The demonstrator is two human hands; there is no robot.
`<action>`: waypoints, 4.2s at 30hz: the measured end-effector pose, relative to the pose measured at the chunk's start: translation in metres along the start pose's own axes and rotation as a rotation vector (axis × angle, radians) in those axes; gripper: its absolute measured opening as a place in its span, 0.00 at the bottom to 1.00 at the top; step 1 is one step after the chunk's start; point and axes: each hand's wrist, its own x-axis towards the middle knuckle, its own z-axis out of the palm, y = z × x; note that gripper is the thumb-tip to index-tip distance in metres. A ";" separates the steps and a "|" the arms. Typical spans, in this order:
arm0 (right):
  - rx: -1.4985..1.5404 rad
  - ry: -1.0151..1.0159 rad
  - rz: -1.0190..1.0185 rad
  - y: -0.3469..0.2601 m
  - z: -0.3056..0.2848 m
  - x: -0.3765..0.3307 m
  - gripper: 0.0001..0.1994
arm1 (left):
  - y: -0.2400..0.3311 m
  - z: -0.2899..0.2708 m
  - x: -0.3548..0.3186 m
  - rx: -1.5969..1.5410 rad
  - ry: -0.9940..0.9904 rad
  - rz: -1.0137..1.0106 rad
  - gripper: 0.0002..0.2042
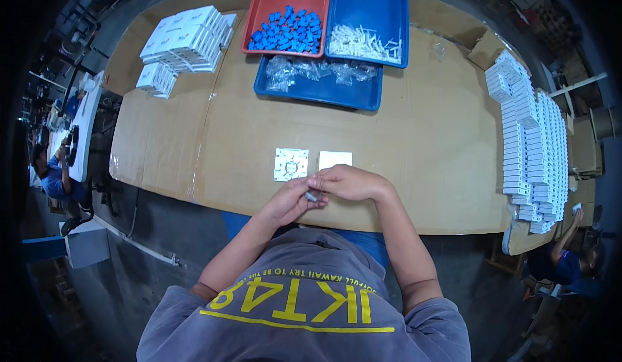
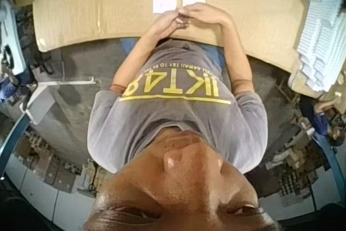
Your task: The person assembles electronic components by hand, placing blue plastic connectors, white plastic pins, and instruction sheets into plastic baggies, then packaging the baggies into small cardboard boxes.
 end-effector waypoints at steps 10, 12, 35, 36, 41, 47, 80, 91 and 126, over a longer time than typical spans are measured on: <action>-0.133 0.725 -0.091 0.010 -0.127 0.029 0.11 | 0.008 0.009 -0.011 -0.010 -0.032 0.004 0.25; -0.145 1.032 -0.193 0.048 -0.185 0.042 0.10 | 0.008 0.017 -0.011 0.077 -0.024 0.004 0.24; 0.277 1.596 -0.546 0.002 -0.312 0.043 0.05 | 0.011 0.006 -0.034 0.107 0.015 0.011 0.24; 0.269 1.606 -0.540 -0.015 -0.302 0.032 0.05 | 0.011 0.005 -0.032 0.114 0.027 0.011 0.24; 0.805 1.267 -0.872 -0.078 -0.233 -0.032 0.08 | 0.007 0.008 -0.024 0.052 -0.014 0.005 0.23; 0.427 1.432 -0.522 -0.012 -0.167 -0.040 0.07 | 0.003 0.006 -0.008 -0.099 0.104 0.125 0.22; 0.042 0.412 -0.209 0.010 0.019 -0.002 0.05 | 0.009 0.012 -0.020 -0.069 0.076 0.062 0.19; -0.094 0.415 -0.193 -0.005 0.014 -0.009 0.09 | 0.017 0.029 -0.025 0.074 0.145 0.164 0.17; 0.741 0.776 -0.235 0.003 0.051 0.013 0.05 | 0.023 0.032 -0.010 0.321 0.389 0.693 0.09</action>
